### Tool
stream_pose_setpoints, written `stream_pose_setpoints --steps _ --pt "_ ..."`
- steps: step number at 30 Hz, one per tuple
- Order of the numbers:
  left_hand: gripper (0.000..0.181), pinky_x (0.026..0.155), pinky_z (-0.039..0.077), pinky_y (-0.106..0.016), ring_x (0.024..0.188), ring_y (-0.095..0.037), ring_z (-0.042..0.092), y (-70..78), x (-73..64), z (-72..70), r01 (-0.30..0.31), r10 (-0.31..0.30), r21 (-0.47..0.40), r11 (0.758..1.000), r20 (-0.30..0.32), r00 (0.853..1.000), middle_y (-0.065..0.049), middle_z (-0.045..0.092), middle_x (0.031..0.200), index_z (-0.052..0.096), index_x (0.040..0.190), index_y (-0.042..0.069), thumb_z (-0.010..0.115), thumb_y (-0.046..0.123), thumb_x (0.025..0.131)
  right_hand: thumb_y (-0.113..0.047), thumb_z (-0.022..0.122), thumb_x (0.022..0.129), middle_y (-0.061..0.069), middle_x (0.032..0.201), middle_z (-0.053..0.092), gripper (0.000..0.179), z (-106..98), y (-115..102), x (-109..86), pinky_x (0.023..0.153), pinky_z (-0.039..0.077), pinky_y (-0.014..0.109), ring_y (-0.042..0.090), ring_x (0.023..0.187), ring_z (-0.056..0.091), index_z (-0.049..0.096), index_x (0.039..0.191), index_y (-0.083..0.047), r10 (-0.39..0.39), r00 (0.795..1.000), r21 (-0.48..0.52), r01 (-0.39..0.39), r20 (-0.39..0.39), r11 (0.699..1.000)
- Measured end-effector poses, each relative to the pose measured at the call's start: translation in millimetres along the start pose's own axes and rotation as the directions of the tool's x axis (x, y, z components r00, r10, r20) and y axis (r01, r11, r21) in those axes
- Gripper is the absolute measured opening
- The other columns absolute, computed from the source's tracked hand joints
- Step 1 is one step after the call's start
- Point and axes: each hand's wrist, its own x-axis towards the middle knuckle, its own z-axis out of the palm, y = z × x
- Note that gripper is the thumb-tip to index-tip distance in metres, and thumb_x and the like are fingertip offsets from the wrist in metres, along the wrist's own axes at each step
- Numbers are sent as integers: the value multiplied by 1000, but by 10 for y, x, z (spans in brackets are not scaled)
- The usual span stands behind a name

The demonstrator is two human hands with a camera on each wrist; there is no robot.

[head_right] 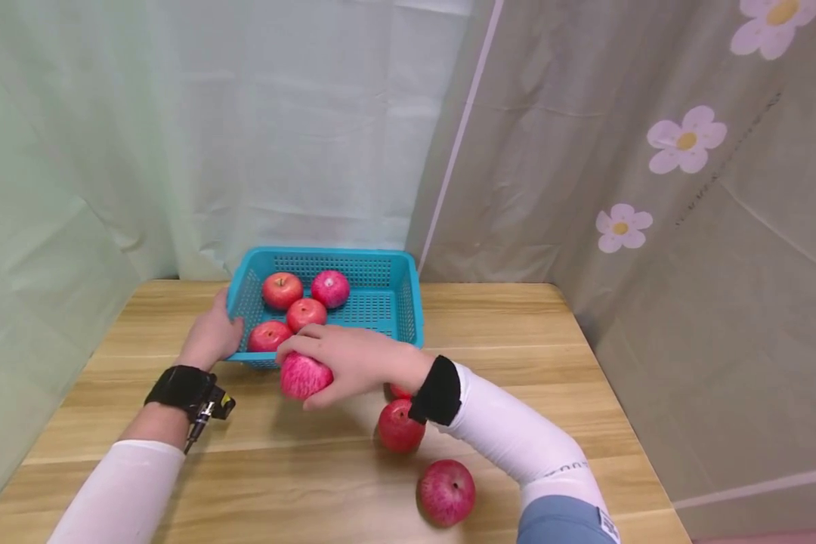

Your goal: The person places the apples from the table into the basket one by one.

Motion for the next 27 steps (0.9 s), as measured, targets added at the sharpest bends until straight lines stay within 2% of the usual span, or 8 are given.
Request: stream_pose_setpoints --steps 3,6,11,14,17,20,23,27 --pt "70 65 50 -48 88 -42 57 4 1 -3 0 0 0 1000 -1 1000 -43 46 126 -3 155 -4 40 16 103 -52 81 72 -10 128 47 74 -53 49 17 84 48 20 2 113 41 47 133 -29 26 998 2 -26 -54 1000" --pt "70 61 49 -46 86 -42 58 13 2 -4 -4 4 -5 1000 -6 1000 -43 47 124 -1 156 -3 40 16 103 -50 82 72 -10 125 48 73 -113 105 24 82 49 22 3 111 43 47 132 -28 85 991 7 -85 -104 996" --pt "69 66 50 -49 92 -43 57 21 10 -6 -7 6 -15 1000 -9 1000 -43 46 128 0 155 -4 41 15 103 -52 79 73 -5 127 48 74 -167 233 25 78 52 24 8 111 45 45 134 -27 227 960 -3 -231 -164 973" --pt "69 70 50 -53 95 -45 55 26 16 -18 -10 9 -20 1000 -4 1000 -43 44 130 0 155 -4 41 15 103 -55 78 74 -1 131 47 79 -161 309 32 77 54 26 11 112 46 43 138 -26 343 919 -2 -350 -195 937" --pt "69 70 50 -53 95 -45 55 37 16 -39 -12 12 -26 1000 -8 1000 -42 43 131 0 156 -3 41 15 103 -58 76 76 2 132 46 85 -135 365 55 76 55 31 14 113 46 38 143 -23 464 858 53 -464 -221 884" --pt "68 67 50 -51 94 -44 55 35 16 -52 -12 11 -32 999 -17 1000 -42 43 132 1 156 -2 41 15 103 -60 74 78 4 129 47 87 -72 412 95 77 55 34 16 112 46 36 145 -20 549 804 133 -532 -228 836" --pt "69 67 50 -50 94 -44 55 33 -5 -51 -6 5 -32 999 -15 1000 -42 43 132 1 156 -2 42 15 103 -61 71 80 4 125 47 84 49 456 141 76 55 33 16 110 46 36 144 -20 595 778 204 -561 -203 803" --pt "69 67 50 -50 95 -45 55 12 -23 -19 -4 4 -30 1000 -8 1000 -41 43 132 2 156 -3 42 15 103 -58 70 80 2 122 46 78 208 470 186 74 54 31 14 107 46 36 140 -21 630 757 257 -583 -172 771"
